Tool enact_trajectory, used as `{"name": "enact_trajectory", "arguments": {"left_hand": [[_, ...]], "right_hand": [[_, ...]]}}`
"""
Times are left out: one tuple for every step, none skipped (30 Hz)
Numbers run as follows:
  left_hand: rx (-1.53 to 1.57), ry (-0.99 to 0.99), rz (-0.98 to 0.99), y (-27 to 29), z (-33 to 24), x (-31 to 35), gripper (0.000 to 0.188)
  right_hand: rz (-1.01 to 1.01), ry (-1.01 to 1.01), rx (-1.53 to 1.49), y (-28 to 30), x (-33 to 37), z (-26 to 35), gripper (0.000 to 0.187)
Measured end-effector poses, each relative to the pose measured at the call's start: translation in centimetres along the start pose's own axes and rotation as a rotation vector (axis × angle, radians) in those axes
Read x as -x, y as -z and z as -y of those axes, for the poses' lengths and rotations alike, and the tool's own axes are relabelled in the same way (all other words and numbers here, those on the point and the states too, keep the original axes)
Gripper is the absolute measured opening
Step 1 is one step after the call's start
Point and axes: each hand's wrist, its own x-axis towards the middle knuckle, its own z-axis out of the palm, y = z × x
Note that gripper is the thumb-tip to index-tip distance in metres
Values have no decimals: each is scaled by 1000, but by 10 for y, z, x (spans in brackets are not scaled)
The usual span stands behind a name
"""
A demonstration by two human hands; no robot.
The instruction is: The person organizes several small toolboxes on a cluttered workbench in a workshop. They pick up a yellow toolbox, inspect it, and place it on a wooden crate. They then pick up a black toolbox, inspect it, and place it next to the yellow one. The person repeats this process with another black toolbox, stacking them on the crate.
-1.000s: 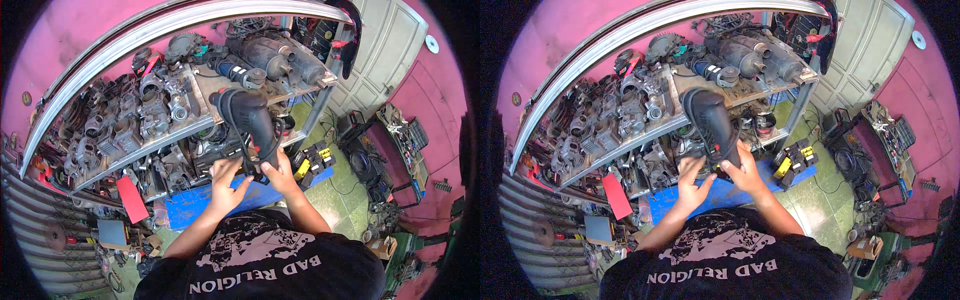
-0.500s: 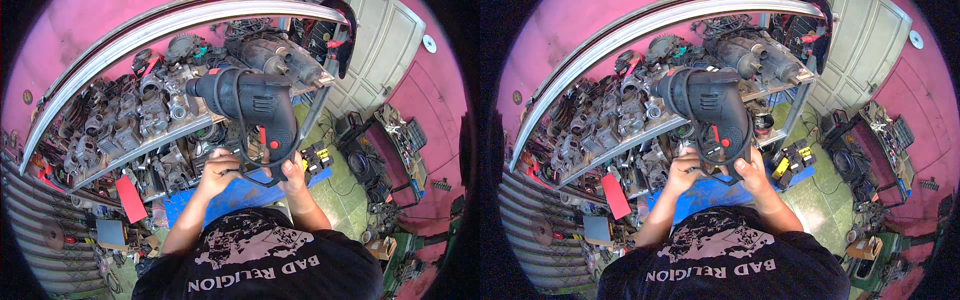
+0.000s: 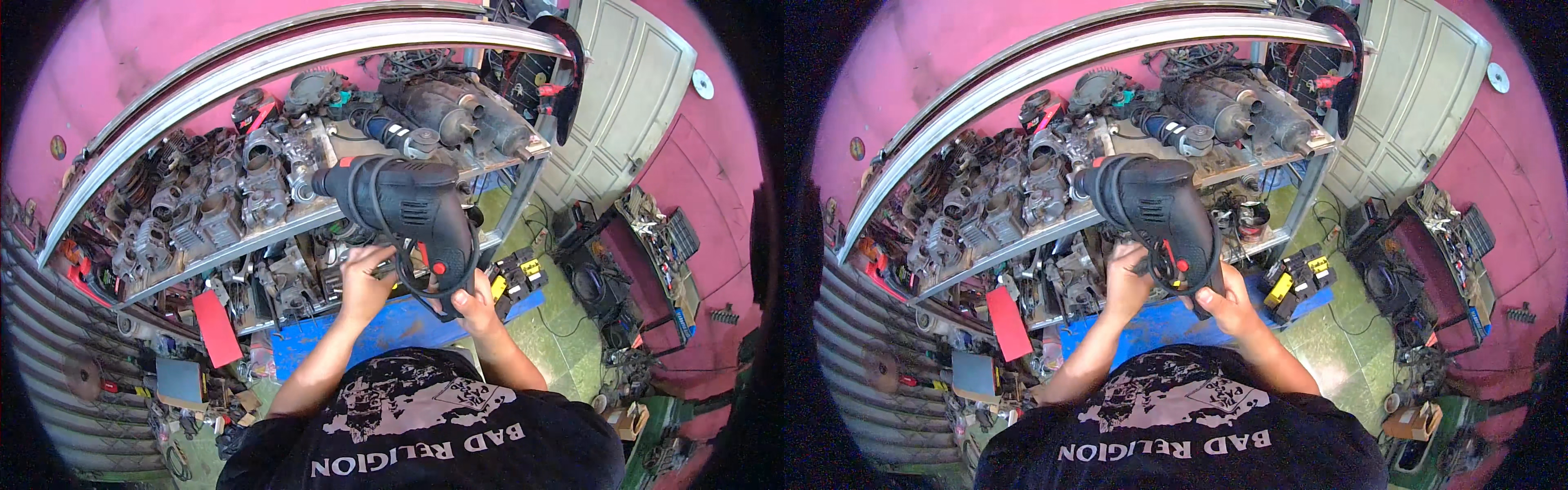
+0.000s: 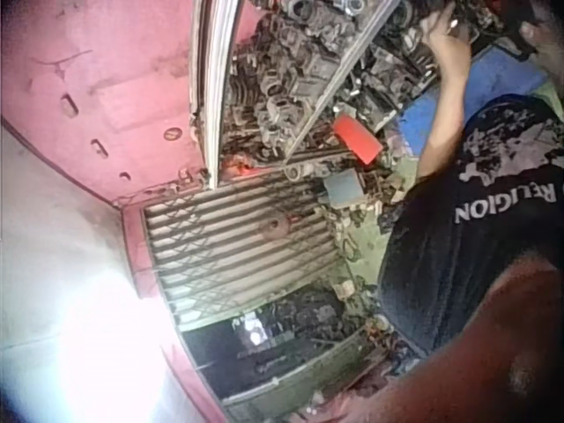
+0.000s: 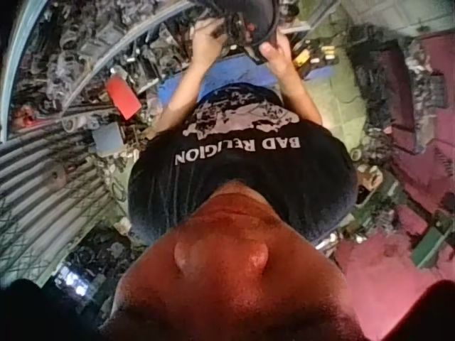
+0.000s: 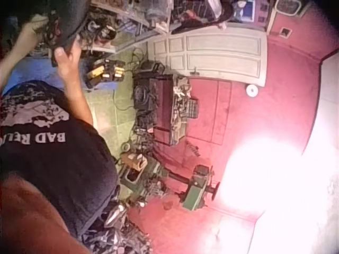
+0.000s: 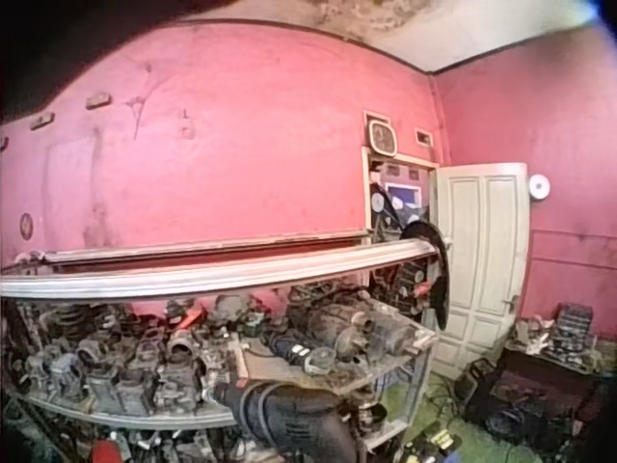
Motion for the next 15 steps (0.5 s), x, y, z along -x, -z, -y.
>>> {"name": "enact_trajectory", "arguments": {"left_hand": [[213,126,145,-6,12,11,42],[501,321,143,-6,7,12,43],[789,515,137,-5,-5,12,43],[1078,709,127,-3,-16,11,44],[942,717,156,8,-22,8,59],[958,725,113,15,-24,2,65],[973,734,71,19,-24,-8,71],[985,745,25,26,-25,-18,78],[936,770,49,34,-29,-34,85],[888,797,71,41,-29,-51,93],[902,852,55,40,-18,-71,95],[896,799,161,47,-6,-89,93],[860,834,201,50,-9,-109,80],[869,827,207,48,-7,-124,72],[876,819,211,46,-6,-138,64]], "right_hand": [[27,-33,13,3,1,-3,59],[47,46,150,4,-2,-3,56],[68,125,288,7,-7,-2,52],[89,205,425,10,-13,-2,48],[100,219,578,17,-16,-5,47],[95,250,700,23,-19,-8,46],[90,281,822,28,-22,-12,46],[88,312,939,31,-27,-14,45],[94,331,1018,30,-35,-12,46],[101,373,1079,31,-44,-16,47],[108,416,1143,32,-54,-20,48],[113,456,1205,35,-63,-27,48],[121,457,1255,40,-73,-33,48],[179,414,1308,44,-85,-31,50],[182,462,1357,47,-98,-31,49]]}}
